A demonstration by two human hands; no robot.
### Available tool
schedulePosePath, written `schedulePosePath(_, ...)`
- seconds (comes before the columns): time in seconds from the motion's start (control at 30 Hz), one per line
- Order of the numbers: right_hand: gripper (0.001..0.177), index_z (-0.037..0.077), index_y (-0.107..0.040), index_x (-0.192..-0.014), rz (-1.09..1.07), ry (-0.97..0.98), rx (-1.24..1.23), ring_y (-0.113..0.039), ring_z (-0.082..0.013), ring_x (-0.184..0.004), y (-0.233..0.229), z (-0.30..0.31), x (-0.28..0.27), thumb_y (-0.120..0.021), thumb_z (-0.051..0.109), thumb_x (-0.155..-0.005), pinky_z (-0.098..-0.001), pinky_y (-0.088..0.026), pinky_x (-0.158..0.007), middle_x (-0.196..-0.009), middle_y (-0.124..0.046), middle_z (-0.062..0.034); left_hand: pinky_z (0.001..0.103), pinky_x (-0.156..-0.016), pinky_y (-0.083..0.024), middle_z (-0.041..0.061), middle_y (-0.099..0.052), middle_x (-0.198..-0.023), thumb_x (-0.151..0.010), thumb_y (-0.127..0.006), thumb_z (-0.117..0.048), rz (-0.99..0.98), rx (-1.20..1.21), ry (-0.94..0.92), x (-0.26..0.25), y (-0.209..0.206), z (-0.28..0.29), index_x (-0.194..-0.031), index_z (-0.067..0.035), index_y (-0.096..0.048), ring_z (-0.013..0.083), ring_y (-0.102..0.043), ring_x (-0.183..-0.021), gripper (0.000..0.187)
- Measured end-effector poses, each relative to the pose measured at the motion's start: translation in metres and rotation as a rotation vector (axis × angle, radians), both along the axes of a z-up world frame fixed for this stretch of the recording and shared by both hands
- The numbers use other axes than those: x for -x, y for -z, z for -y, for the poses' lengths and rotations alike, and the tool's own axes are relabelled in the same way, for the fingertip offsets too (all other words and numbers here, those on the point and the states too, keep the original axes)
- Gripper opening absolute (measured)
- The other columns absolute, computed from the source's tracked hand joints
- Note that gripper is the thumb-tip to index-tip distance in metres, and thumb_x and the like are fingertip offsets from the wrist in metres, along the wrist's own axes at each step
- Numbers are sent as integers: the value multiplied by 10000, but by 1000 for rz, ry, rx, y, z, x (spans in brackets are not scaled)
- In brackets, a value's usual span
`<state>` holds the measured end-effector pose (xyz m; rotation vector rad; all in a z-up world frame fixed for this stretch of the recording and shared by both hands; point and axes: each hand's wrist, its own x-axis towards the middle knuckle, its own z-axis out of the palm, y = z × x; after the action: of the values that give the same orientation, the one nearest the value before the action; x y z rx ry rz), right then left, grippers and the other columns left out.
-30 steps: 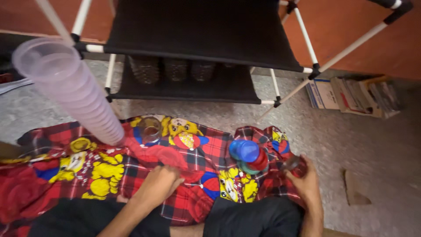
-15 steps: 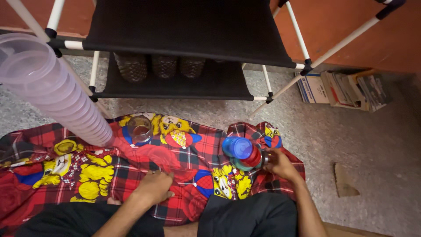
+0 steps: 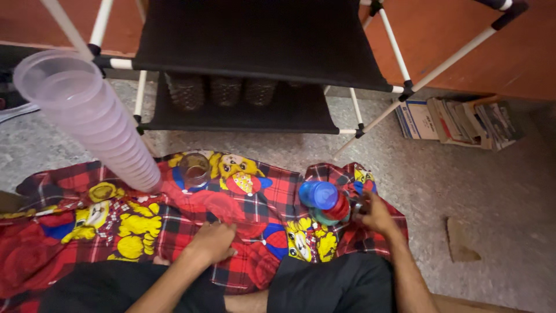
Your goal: The person sits on a blanket and repeatedly picks up plastic cups from a nearby shelf, separates them, and stacks them on the floor. The person handles red, blue, and clear cups, arranging them into small stacks.
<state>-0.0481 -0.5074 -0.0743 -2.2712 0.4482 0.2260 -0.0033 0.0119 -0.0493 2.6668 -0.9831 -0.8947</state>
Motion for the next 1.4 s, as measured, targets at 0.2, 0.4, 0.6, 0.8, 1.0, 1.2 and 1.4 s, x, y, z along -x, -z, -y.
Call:
schedulePosePath(0.2,450,-24,-803,-1044,-208,73,96,-743,-236,-849,-40,-11,33,-858,350,-799,-369,-587,-780,-929,-813,-143,543,-1032,-460,175,-673,-1221,-856,-782,-412,25,29,-8,1,1,-3,-1318,-17,-554,359,-603,-1226,649)
schedulePosePath(0.4,539,14,-671,-1221,-277,-131,-207,-712,-196,-1074,-63,-65,50,-878,169,-748,-347,-585,-928,-1167,-752,-134,545,-993,-485,184,-688,-1198,-827,-806,-417,54,33,6,3,7,3,-1321,-9,-564,375,-639,-1176,684)
schedulePosePath(0.6,817,89,-512,-1399,-114,-431,-294,-606,-189,-1284,-95,-125,27,-774,-121,-655,-328,-489,-1076,-1385,-631,-64,557,-980,-483,199,-693,-1169,-815,-829,-404,57,50,4,1,11,3,-1303,-7,-578,394,-640,-1152,677)
schedulePosePath(0.8,727,115,-531,-1390,-152,-632,122,-596,-246,-1272,-97,-181,21,-710,-75,-711,-352,-513,-1024,-1367,-627,-66,537,-970,-501,200,-714,-1124,-825,-813,-392,27,53,-3,2,12,0,-1293,-2,-589,387,-661,-1136,649)
schedulePosePath(1.0,689,145,-540,-1401,65,-862,730,-389,-396,-1335,-82,-190,10,-721,37,-745,-524,-361,-1071,-1551,-398,-131,526,-979,-493,208,-696,-1159,-816,-830,-396,31,47,3,0,12,3,-1304,6,-577,402,-630,-1172,681)
schedulePosePath(1.2,651,186,-559,-1378,115,-800,896,-313,-442,-1399,-58,-188,6,-723,83,-756,-616,-337,-1058,-1587,-288,-170,539,-980,-482,202,-696,-1164,-835,-810,-407,33,38,5,1,10,2,-1325,2,-564,393,-628,-1171,684)
schedulePosePath(1.4,675,159,-545,-1357,221,-758,1040,-307,-420,-1420,-46,-182,8,-769,109,-722,-637,-340,-1062,-1642,-215,-168,539,-974,-486,197,-697,-1163,-820,-816,-384,53,78,2,2,7,1,-1315,9,-563,389,-646,-1143,681)
